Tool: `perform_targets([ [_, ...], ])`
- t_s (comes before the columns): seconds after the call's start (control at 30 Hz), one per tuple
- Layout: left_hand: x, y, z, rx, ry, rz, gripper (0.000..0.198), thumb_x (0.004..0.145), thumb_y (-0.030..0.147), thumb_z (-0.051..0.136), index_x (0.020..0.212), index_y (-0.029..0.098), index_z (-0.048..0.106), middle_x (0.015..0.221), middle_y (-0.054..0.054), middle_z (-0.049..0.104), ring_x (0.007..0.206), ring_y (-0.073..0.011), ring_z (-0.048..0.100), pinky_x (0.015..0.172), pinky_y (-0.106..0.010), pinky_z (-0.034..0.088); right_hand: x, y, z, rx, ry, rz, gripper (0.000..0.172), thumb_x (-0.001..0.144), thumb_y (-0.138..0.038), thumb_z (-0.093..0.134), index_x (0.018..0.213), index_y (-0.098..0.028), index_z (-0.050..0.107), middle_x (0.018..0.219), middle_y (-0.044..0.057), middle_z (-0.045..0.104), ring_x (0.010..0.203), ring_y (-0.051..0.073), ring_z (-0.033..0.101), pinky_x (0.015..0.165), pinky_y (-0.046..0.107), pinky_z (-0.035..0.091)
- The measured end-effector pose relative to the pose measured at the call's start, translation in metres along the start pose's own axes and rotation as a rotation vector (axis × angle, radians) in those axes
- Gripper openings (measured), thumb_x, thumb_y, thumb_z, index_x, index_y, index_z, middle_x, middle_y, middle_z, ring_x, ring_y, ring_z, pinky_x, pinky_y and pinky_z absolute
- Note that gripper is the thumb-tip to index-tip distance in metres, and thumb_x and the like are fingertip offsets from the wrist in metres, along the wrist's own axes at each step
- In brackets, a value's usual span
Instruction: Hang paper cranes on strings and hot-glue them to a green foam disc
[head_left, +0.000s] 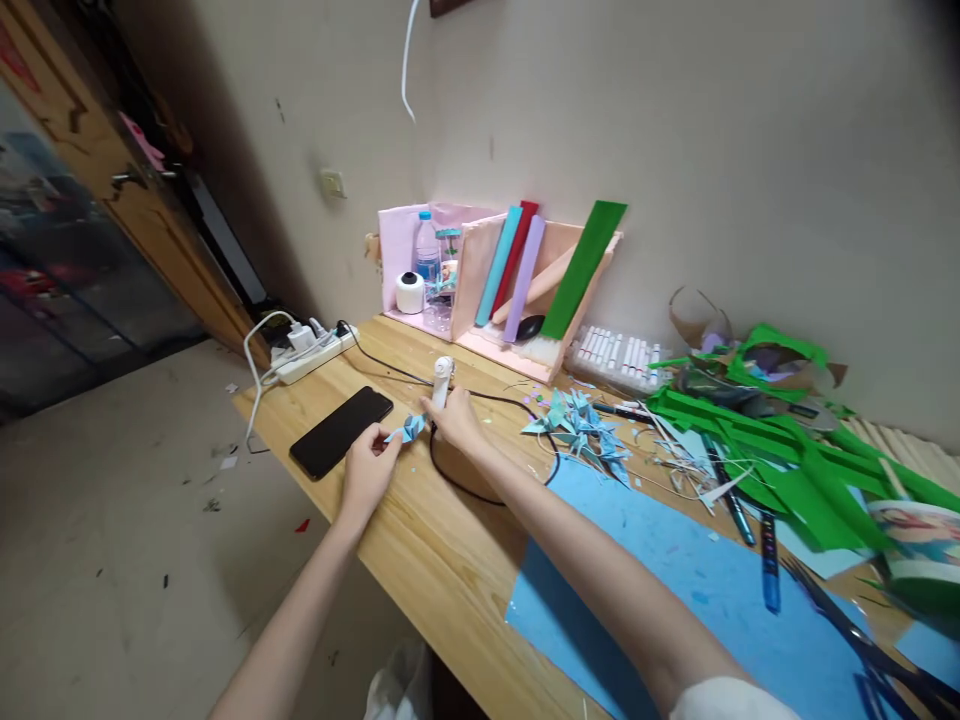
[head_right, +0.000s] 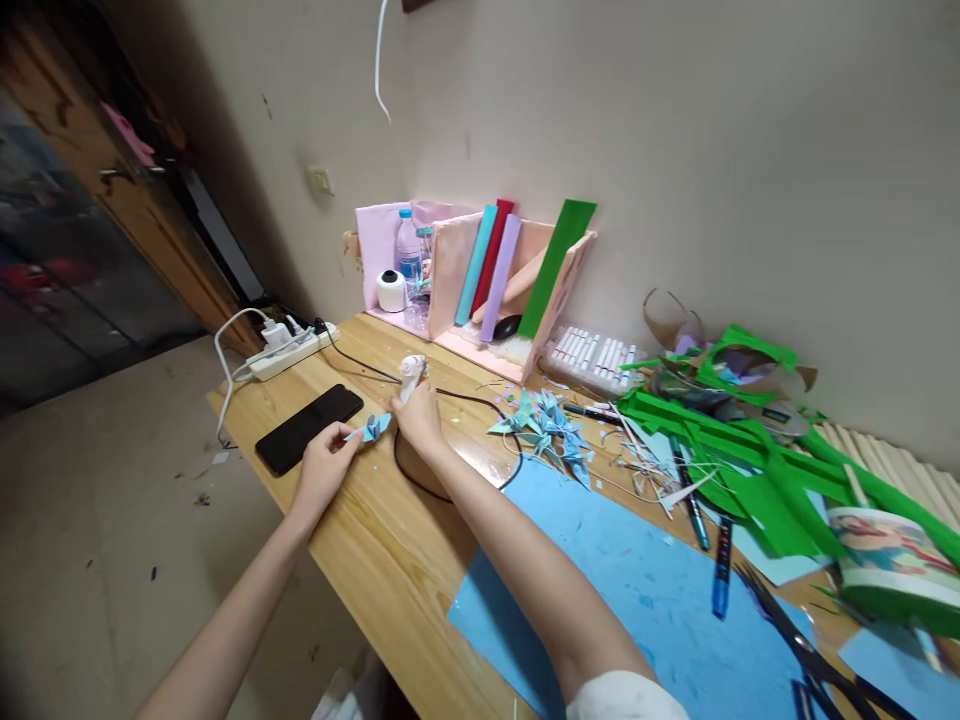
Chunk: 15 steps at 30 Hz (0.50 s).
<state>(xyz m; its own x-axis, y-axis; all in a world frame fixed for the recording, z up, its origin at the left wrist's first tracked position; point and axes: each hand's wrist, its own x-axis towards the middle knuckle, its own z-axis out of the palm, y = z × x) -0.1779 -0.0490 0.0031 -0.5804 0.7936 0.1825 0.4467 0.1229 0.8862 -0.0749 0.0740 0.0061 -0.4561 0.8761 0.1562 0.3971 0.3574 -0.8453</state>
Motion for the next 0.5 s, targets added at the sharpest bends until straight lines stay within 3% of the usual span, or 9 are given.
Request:
perform_targets([
  [0.07, -0.001, -0.005, -0.001, 0.013, -0.007, -0.021, 0.023, 0.074, 0.038, 0.056, 0.067, 0.016, 0.056, 0.064, 0.001, 0.058, 0.059, -0.0113, 0.052, 0.057, -0.021, 0.04, 0.008, -0.004, 0.006, -0.023, 0.043, 0.092, 0.021, 0.075, -0.025, 0.052, 0.093, -0.014, 0.054, 0.086, 0.013, 0.062, 0.082, 0.025, 0.058, 0.071, 0.034, 0.045],
  [0.17, -0.002, -0.007, 0.0, -0.011, -0.022, -0.039, 0.023, 0.074, 0.038, 0.057, 0.07, 0.016, 0.058, 0.067, 0.0, 0.061, 0.062, -0.0123, 0.055, 0.058, -0.022, 0.042, 0.0, -0.005, -0.006, -0.017, 0.044, 0.14, 0.017, 0.077, -0.025, 0.046, 0.088, -0.016, 0.054, 0.079, 0.008, 0.062, 0.071, 0.02, 0.056, 0.067, 0.031, 0.044],
  [0.3, -0.002, -0.011, 0.003, -0.048, -0.023, -0.045, 0.023, 0.074, 0.038, 0.058, 0.07, 0.016, 0.058, 0.069, 0.0, 0.062, 0.064, -0.0128, 0.057, 0.06, -0.022, 0.043, -0.047, 0.004, -0.046, 0.099, -0.006, 0.028, 0.027, 0.082, -0.037, 0.042, 0.093, -0.017, 0.056, 0.087, 0.006, 0.061, 0.076, 0.019, 0.055, 0.069, 0.029, 0.043],
  [0.4, -0.002, -0.014, 0.005, -0.053, -0.038, -0.04, 0.023, 0.075, 0.038, 0.057, 0.07, 0.016, 0.057, 0.07, 0.0, 0.061, 0.066, -0.0126, 0.057, 0.061, -0.022, 0.044, -0.087, 0.017, -0.074, 0.109, -0.14, -0.029, 0.029, 0.081, -0.04, 0.045, 0.093, -0.018, 0.058, 0.087, 0.006, 0.061, 0.08, 0.021, 0.055, 0.072, 0.031, 0.042],
  [0.5, -0.005, -0.013, 0.006, -0.058, -0.075, -0.04, 0.023, 0.077, 0.039, 0.056, 0.071, 0.016, 0.056, 0.07, 0.0, 0.061, 0.064, -0.0119, 0.057, 0.06, -0.022, 0.043, -0.115, 0.034, -0.085, 0.114, -0.271, 0.005, 0.029, 0.082, -0.043, 0.045, 0.082, -0.018, 0.058, 0.086, 0.007, 0.059, 0.078, 0.02, 0.054, 0.069, 0.031, 0.043],
])
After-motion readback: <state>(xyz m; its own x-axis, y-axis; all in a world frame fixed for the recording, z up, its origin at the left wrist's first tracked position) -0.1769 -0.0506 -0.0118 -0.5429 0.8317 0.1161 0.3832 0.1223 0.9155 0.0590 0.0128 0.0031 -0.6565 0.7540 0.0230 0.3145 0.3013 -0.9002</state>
